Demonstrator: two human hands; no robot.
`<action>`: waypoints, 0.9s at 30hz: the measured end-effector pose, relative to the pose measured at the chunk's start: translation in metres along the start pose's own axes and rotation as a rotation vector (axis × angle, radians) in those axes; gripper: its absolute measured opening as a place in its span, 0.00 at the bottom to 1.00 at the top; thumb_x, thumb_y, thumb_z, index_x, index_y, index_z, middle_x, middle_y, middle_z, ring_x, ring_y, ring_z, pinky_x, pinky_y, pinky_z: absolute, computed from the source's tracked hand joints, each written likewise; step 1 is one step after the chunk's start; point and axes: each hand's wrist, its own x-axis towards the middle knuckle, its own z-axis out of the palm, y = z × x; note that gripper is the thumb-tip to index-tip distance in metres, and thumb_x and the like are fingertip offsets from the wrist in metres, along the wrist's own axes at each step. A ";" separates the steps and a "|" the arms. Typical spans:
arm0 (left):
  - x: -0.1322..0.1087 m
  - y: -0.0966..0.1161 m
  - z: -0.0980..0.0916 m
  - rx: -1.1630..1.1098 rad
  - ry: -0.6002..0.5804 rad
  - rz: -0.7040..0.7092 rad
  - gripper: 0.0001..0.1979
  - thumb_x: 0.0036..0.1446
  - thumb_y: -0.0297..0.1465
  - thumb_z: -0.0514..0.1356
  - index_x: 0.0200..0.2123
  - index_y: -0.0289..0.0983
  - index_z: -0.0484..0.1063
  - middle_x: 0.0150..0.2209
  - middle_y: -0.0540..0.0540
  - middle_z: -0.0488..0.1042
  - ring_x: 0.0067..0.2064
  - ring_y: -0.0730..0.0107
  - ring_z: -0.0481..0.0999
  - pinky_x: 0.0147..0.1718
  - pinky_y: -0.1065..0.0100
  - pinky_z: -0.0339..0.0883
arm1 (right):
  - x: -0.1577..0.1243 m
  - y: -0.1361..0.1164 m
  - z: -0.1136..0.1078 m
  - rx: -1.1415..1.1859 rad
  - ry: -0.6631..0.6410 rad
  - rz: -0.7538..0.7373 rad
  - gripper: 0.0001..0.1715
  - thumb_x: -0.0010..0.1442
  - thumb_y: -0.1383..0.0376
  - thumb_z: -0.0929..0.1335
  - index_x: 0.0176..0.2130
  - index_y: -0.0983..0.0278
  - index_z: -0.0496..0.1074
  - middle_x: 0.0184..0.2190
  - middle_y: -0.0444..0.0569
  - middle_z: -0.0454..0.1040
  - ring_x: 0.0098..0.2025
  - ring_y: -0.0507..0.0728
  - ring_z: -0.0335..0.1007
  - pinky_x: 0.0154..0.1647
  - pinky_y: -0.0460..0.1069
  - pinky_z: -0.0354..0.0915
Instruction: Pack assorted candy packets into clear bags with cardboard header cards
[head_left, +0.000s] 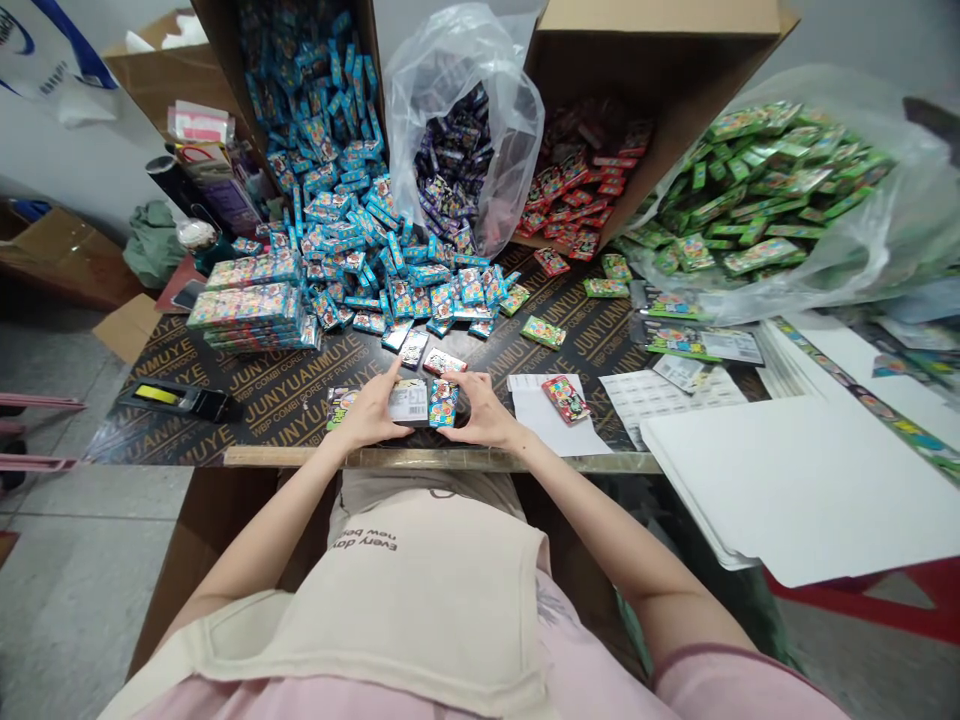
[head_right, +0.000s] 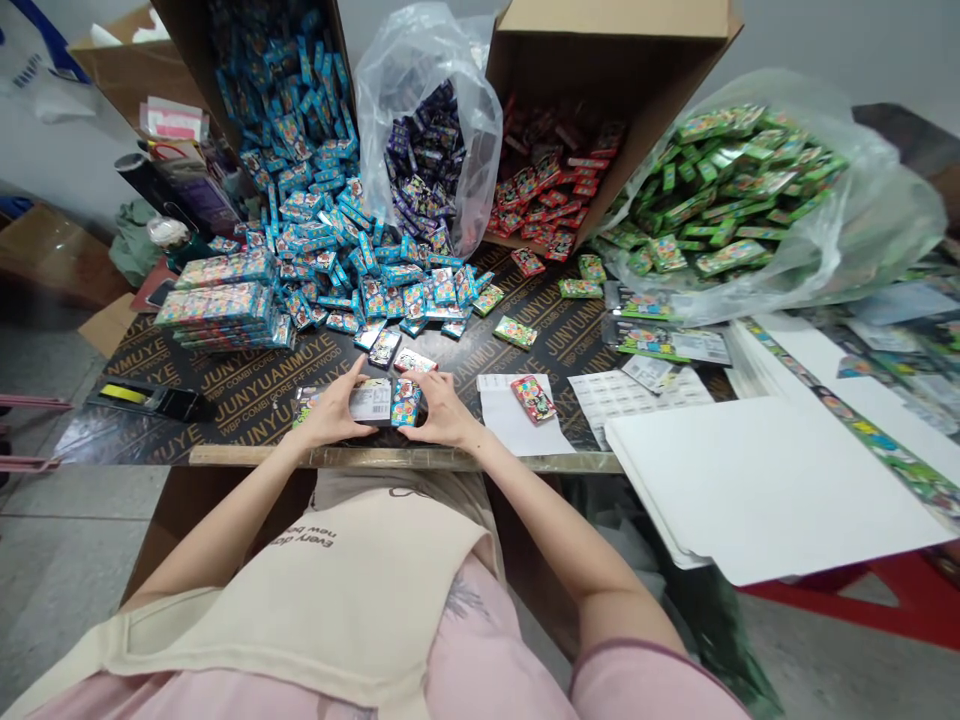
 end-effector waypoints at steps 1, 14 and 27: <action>-0.001 0.000 0.000 -0.004 -0.001 -0.010 0.61 0.40 0.35 0.69 0.69 0.36 0.33 0.53 0.37 0.68 0.54 0.50 0.69 0.54 0.53 0.61 | 0.000 0.000 0.000 -0.004 0.015 -0.005 0.44 0.45 0.56 0.73 0.58 0.61 0.57 0.53 0.57 0.69 0.54 0.67 0.66 0.52 0.60 0.55; -0.010 0.005 -0.005 -0.061 -0.088 -0.043 0.64 0.37 0.36 0.71 0.69 0.38 0.32 0.52 0.38 0.70 0.54 0.50 0.69 0.54 0.54 0.62 | -0.006 0.001 0.006 0.089 -0.045 -0.021 0.39 0.42 0.56 0.73 0.51 0.62 0.61 0.47 0.54 0.71 0.49 0.64 0.67 0.53 0.59 0.54; -0.007 -0.002 -0.004 0.037 0.029 0.016 0.60 0.42 0.37 0.70 0.69 0.38 0.33 0.52 0.39 0.68 0.51 0.53 0.67 0.52 0.54 0.62 | -0.009 -0.004 0.019 0.085 0.067 -0.008 0.38 0.61 0.51 0.64 0.65 0.59 0.51 0.47 0.53 0.77 0.54 0.65 0.66 0.56 0.62 0.48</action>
